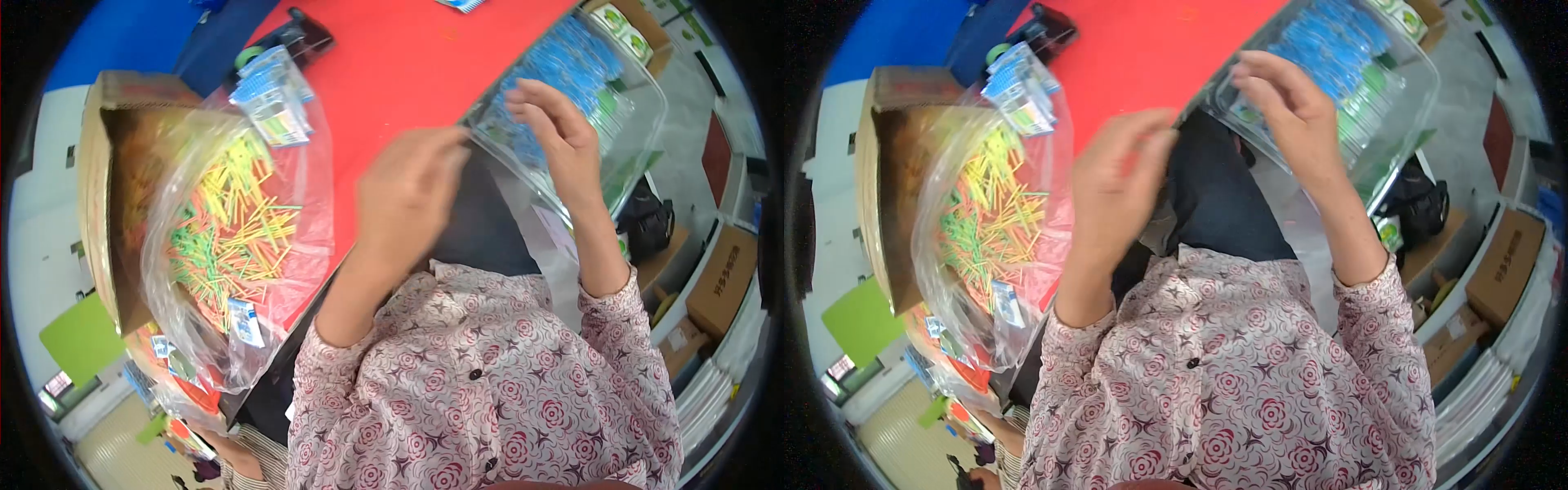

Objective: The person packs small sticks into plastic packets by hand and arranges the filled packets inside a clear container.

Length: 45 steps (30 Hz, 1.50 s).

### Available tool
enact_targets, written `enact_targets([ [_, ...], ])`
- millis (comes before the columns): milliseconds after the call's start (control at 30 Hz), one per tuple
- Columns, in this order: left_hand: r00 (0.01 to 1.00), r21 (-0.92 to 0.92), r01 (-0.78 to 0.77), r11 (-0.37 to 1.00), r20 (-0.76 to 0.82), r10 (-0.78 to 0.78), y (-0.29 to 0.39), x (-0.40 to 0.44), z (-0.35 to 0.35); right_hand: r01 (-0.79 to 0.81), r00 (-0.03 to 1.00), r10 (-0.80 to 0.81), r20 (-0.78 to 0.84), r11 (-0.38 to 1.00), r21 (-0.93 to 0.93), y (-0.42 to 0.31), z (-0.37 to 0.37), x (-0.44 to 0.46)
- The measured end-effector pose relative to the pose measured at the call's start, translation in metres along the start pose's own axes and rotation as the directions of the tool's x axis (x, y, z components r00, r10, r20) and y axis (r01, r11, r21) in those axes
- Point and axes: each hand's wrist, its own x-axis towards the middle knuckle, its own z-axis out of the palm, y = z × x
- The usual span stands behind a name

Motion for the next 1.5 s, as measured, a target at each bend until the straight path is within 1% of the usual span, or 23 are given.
enact_targets([
  [33, 0.992, 0.086, 0.066, 0.994, -0.113, -0.056, -0.012, -0.001, -0.02, 0.014, 1.0, -0.014, 0.014, 1.0, 0.007, -0.013, 0.019, 0.01],
  [67, 0.968, 0.159, 0.14, 0.977, -0.23, -0.101, -0.027, -0.003, -0.038, -0.052, 0.986, 0.049, 0.161, 0.998, 0.018, -0.025, 0.04, 0.02],
  [100, 0.928, 0.159, 0.242, 0.957, -0.327, -0.18, -0.042, -0.003, -0.054, -0.119, 0.947, 0.109, 0.304, 0.993, 0.013, -0.033, 0.061, 0.028],
  [133, 0.871, 0.145, 0.343, 0.928, -0.419, -0.256, -0.057, -0.003, -0.066, -0.082, 0.924, 0.067, 0.376, 0.996, 0.024, -0.027, 0.083, 0.037],
  [167, 0.866, 0.144, 0.342, 0.929, -0.433, -0.251, -0.074, -0.003, -0.074, -0.049, 0.894, 0.028, 0.446, 0.998, 0.036, -0.015, 0.106, 0.047],
  [267, 0.893, 0.281, 0.307, 0.909, -0.416, -0.173, -0.124, -0.001, -0.091, 0.004, 0.879, -0.011, 0.478, 1.0, 0.015, 0.01, 0.164, 0.07],
  [300, 0.887, 0.28, 0.306, 0.91, -0.431, -0.166, -0.131, 0.001, -0.093, 0.08, 0.894, -0.004, 0.448, 0.986, -0.149, 0.015, 0.178, 0.075],
  [333, 0.876, 0.186, 0.334, 0.924, -0.424, -0.231, -0.135, 0.005, -0.094, 0.149, 0.91, -0.007, 0.415, 0.939, -0.311, 0.017, 0.188, 0.079],
  [400, 0.85, -0.009, 0.382, 0.924, -0.388, -0.355, -0.145, 0.009, -0.095, 0.124, 0.919, 0.012, 0.394, 0.941, -0.316, 0.02, 0.202, 0.08],
  [467, 0.854, -0.034, 0.359, 0.933, -0.393, -0.342, -0.156, 0.009, -0.096, 0.034, 0.939, 0.08, 0.333, 0.946, -0.322, 0.021, 0.212, 0.078],
  [600, 0.858, -0.086, 0.322, 0.943, -0.394, -0.329, -0.155, 0.008, -0.099, 0.12, 0.961, -0.007, 0.276, 0.911, -0.395, 0.019, 0.218, 0.073],
  [700, 0.843, -0.106, 0.327, 0.939, -0.418, -0.34, -0.152, -0.002, -0.099, 0.112, 0.961, -0.01, 0.277, 0.929, -0.353, 0.02, 0.22, 0.071],
  [800, 0.826, -0.534, 0.263, 0.804, -0.307, -0.473, -0.151, -0.004, -0.102, 0.143, 0.955, -0.038, 0.295, 0.928, -0.343, 0.019, 0.22, 0.068],
  [900, 0.853, -0.53, 0.269, 0.804, -0.257, -0.454, -0.152, -0.004, -0.106, 0.209, 0.941, -0.084, 0.329, 0.907, -0.364, 0.018, 0.221, 0.064],
  [1000, 0.871, -0.565, 0.272, 0.779, -0.2, -0.449, -0.153, -0.003, -0.108, 0.009, 0.952, 0.044, 0.302, 0.985, -0.17, 0.019, 0.221, 0.061],
  [1033, 0.873, -0.599, 0.276, 0.752, -0.171, -0.456, -0.151, -0.004, -0.109, 0.012, 0.953, 0.042, 0.301, 0.984, -0.177, 0.017, 0.221, 0.062],
  [1133, 0.882, -0.658, 0.262, 0.706, -0.133, -0.451, -0.148, -0.007, -0.106, 0.304, 0.948, -0.271, 0.168, 0.926, -0.224, 0.012, 0.223, 0.062],
  [1167, 0.89, -0.68, 0.244, 0.692, -0.126, -0.438, -0.147, -0.009, -0.105, 0.305, 0.948, -0.271, 0.169, 0.925, -0.227, 0.007, 0.221, 0.062],
  [1267, 0.9, -0.683, 0.228, 0.694, -0.124, -0.418, -0.141, -0.017, -0.103, 0.063, 0.904, 0.052, 0.424, 0.965, -0.253, -0.01, 0.214, 0.062],
  [1300, 0.906, -0.662, 0.224, 0.715, -0.13, -0.404, -0.139, -0.018, -0.101, 0.074, 0.912, 0.038, 0.408, 0.964, -0.256, -0.003, 0.214, 0.061],
  [1367, 0.927, -0.643, 0.191, 0.742, -0.13, -0.352, -0.139, -0.012, -0.099, 0.313, 0.864, -0.212, 0.457, 0.936, -0.159, 0.013, 0.217, 0.064],
  [1433, 0.936, -0.66, 0.179, 0.73, -0.115, -0.333, -0.137, -0.016, -0.102, 0.36, 0.841, -0.211, 0.498, 0.905, -0.226, -0.001, 0.213, 0.063],
  [1500, 0.932, -0.641, 0.2, 0.741, -0.11, -0.346, -0.128, -0.022, -0.106, 0.443, 0.79, -0.325, 0.521, 0.888, -0.118, -0.014, 0.213, 0.061],
])
